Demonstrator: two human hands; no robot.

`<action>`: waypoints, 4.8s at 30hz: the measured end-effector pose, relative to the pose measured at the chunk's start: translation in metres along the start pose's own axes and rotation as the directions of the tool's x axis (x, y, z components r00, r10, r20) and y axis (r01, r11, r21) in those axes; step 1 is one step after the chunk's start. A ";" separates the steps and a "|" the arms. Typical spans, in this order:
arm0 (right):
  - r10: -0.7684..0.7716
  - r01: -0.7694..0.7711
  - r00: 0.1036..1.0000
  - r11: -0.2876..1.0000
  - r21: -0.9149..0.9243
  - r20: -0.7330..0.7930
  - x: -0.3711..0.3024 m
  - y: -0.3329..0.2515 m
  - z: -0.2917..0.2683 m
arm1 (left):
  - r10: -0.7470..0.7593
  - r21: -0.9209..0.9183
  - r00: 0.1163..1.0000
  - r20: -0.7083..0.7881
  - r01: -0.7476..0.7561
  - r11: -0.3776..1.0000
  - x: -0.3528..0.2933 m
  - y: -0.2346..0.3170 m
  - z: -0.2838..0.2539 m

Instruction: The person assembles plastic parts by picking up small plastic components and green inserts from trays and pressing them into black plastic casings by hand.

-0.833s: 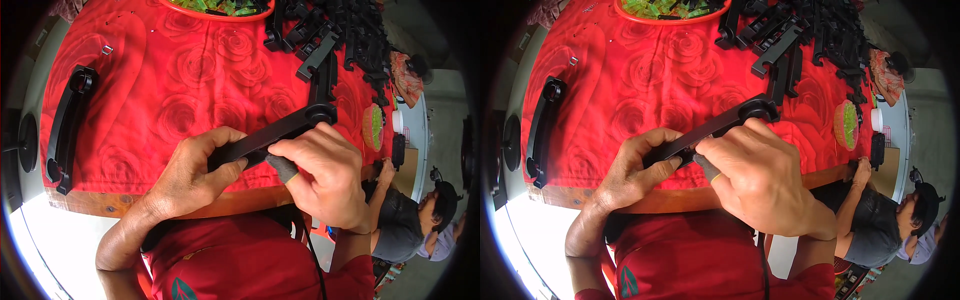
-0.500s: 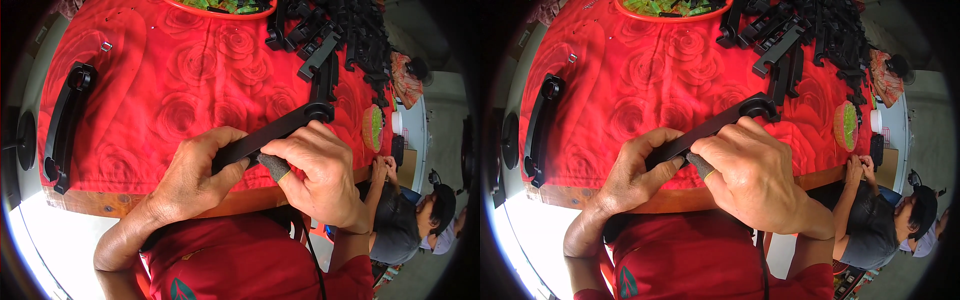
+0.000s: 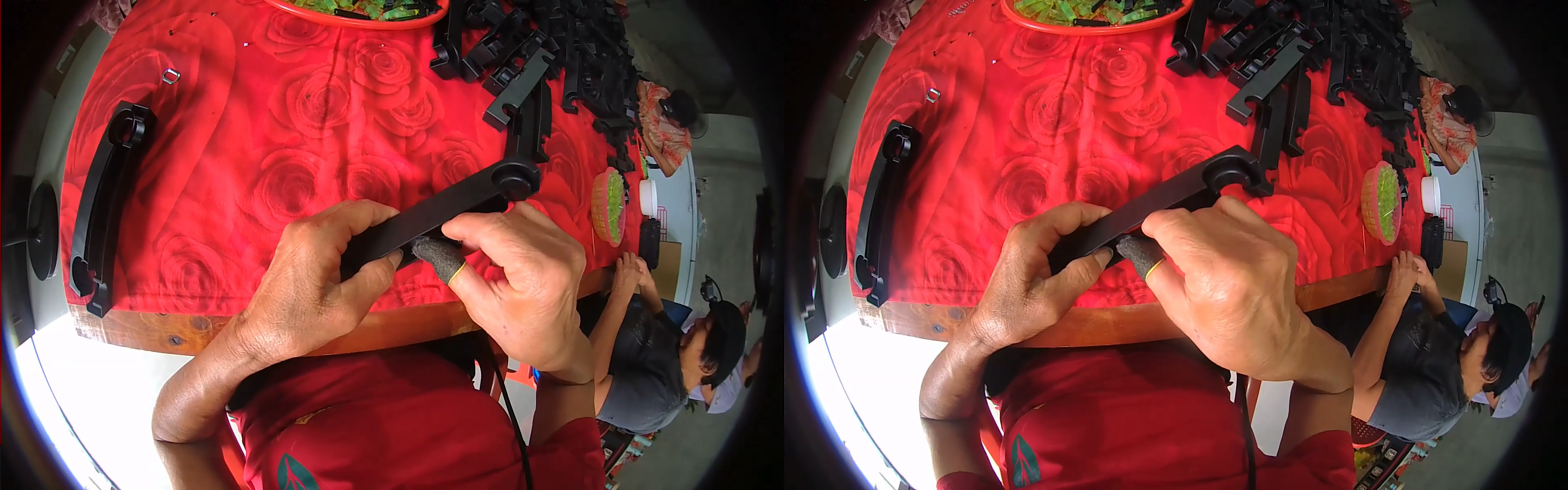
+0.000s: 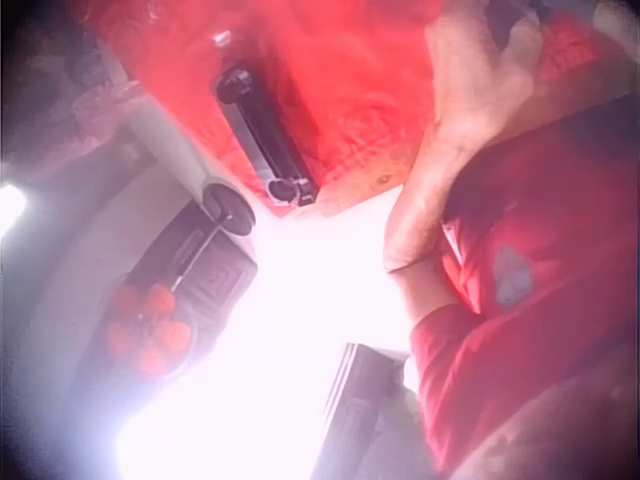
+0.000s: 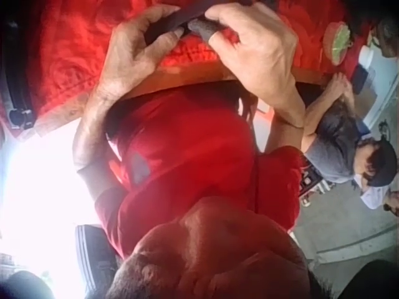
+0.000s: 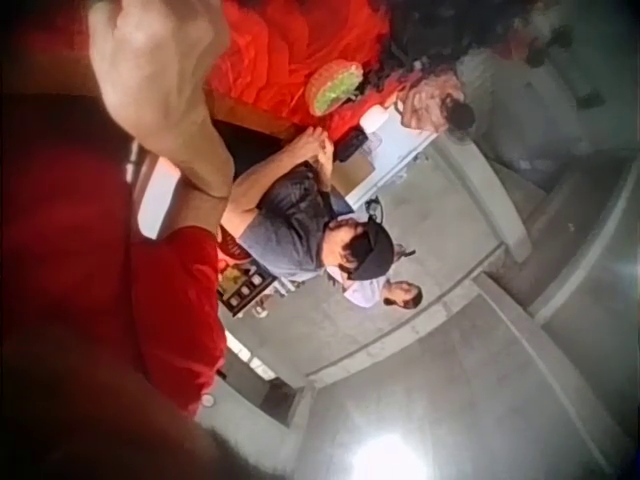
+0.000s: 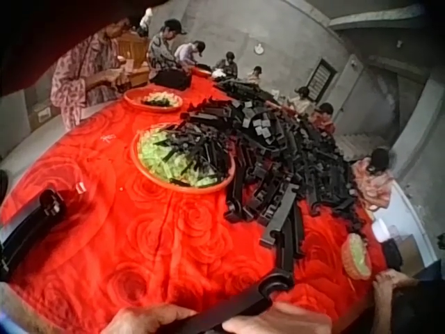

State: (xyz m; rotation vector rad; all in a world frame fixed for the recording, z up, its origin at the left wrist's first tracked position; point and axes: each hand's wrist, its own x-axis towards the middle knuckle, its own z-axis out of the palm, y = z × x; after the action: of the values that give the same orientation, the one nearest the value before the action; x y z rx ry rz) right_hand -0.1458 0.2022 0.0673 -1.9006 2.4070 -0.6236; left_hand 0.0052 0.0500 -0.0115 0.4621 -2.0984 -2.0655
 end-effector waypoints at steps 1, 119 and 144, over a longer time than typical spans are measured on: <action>0.000 0.000 1.000 1.000 -0.001 0.002 0.001 -0.001 -0.003 | 0.000 -0.002 1.000 0.000 0.000 1.000 0.001 -0.001 0.000; 0.049 -0.051 0.998 0.998 -0.042 -0.044 0.004 0.002 -0.015 | -0.008 -0.075 1.000 0.007 0.008 0.997 -0.003 0.001 0.001; -0.043 0.036 0.954 0.999 0.030 0.297 0.030 0.052 -0.021 | -0.114 -0.035 0.992 -0.045 0.112 0.993 -0.003 0.004 0.003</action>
State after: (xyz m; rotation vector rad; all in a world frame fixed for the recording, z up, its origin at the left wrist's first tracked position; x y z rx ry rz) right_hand -0.2070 0.1898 0.0775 -1.8804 2.1697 -0.3347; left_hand 0.0069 0.0539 -0.0078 0.6325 -2.0535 -2.1233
